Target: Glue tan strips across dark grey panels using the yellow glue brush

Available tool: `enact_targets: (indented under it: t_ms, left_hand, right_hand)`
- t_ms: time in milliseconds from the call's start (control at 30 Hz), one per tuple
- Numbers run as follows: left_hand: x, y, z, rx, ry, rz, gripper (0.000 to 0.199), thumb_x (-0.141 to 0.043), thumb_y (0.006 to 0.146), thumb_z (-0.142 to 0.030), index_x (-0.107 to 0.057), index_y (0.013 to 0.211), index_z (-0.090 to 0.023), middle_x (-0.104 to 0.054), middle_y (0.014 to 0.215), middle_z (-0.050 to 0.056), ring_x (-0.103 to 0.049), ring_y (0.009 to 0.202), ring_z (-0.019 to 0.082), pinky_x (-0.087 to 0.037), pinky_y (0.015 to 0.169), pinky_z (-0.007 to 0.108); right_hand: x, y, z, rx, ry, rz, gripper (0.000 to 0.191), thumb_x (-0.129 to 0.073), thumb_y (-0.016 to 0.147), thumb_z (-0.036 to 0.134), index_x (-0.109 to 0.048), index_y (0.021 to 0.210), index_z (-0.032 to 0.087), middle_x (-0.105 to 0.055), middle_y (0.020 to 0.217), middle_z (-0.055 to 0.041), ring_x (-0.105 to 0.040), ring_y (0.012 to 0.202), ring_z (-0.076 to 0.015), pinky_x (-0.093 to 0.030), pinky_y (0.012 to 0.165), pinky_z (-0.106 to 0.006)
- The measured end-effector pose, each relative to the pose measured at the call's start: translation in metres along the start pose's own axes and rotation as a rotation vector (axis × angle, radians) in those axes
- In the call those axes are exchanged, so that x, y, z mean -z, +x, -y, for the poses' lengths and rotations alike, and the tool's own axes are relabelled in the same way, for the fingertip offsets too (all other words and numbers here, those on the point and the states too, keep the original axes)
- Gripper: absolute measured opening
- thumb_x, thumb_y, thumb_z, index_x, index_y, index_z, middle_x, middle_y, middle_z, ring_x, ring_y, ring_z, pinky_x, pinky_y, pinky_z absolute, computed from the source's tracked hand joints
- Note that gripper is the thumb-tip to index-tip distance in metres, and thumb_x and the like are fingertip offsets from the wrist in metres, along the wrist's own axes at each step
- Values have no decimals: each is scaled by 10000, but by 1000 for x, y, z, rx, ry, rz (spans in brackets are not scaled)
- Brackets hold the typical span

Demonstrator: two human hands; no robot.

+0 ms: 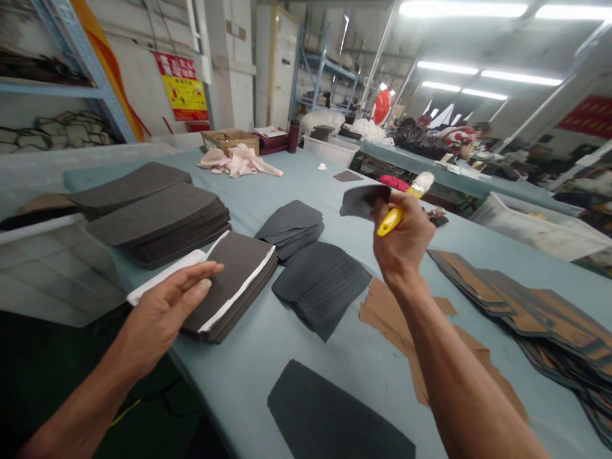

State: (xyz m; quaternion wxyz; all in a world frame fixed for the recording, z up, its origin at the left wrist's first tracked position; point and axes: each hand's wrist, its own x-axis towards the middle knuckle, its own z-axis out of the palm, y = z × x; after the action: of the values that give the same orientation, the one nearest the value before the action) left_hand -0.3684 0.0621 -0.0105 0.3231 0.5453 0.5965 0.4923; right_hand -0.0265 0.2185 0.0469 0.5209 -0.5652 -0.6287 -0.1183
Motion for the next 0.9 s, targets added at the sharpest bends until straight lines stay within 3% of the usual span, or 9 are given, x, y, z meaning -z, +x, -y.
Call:
enact_targets:
  t_ms: [200, 300, 567, 767, 900]
  left_hand:
    - [0, -1, 1, 28, -47, 17, 654, -675, 857, -732, -698, 1245, -207, -731, 1386, 113, -619, 1382, 336, -459, 1223, 502]
    - [-1, -2, 2, 31, -60, 19, 661, -678, 858, -729, -692, 1254, -200, -723, 1399, 116, -608, 1395, 329, -443, 1238, 494]
    - [-1, -1, 0, 5, -90, -4, 626, -717, 862, -697, -712, 1240, -200, -736, 1373, 114, -622, 1373, 331, -444, 1229, 497]
    - [7, -2, 2, -37, -110, -62, 558, -688, 914, -666, -729, 1242, -217, -750, 1351, 100, -642, 1341, 305, -463, 1200, 475]
    - [5, 1, 8, -50, -164, -83, 500, -599, 984, -627, -728, 1255, -226, -754, 1339, 100, -653, 1325, 290, -451, 1198, 467]
  right_hand:
    - [-11, -109, 7, 153, -117, 280, 329, -534, 1014, 446, -766, 974, 217, -752, 730, -45, -651, 593, -177, -343, 557, -271]
    - [-10, -138, 3, 228, -190, 403, 280, -553, 1012, 374, -787, 965, 227, -778, 781, -60, -679, 645, -177, -314, 553, -270]
    - [5, -150, -4, 401, -283, 558, 241, -615, 937, 201, -760, 1124, 246, -821, 1018, -75, -735, 830, -228, -448, 673, -299]
    - [18, -155, -10, 525, -258, 507, 406, -540, 864, 28, -704, 1189, 208, -819, 1147, -70, -770, 820, -236, -527, 674, -325]
    - [25, -156, -13, 558, -260, 449, 419, -486, 864, -9, -673, 1182, 190, -809, 1196, -70, -793, 812, -235, -561, 639, -328]
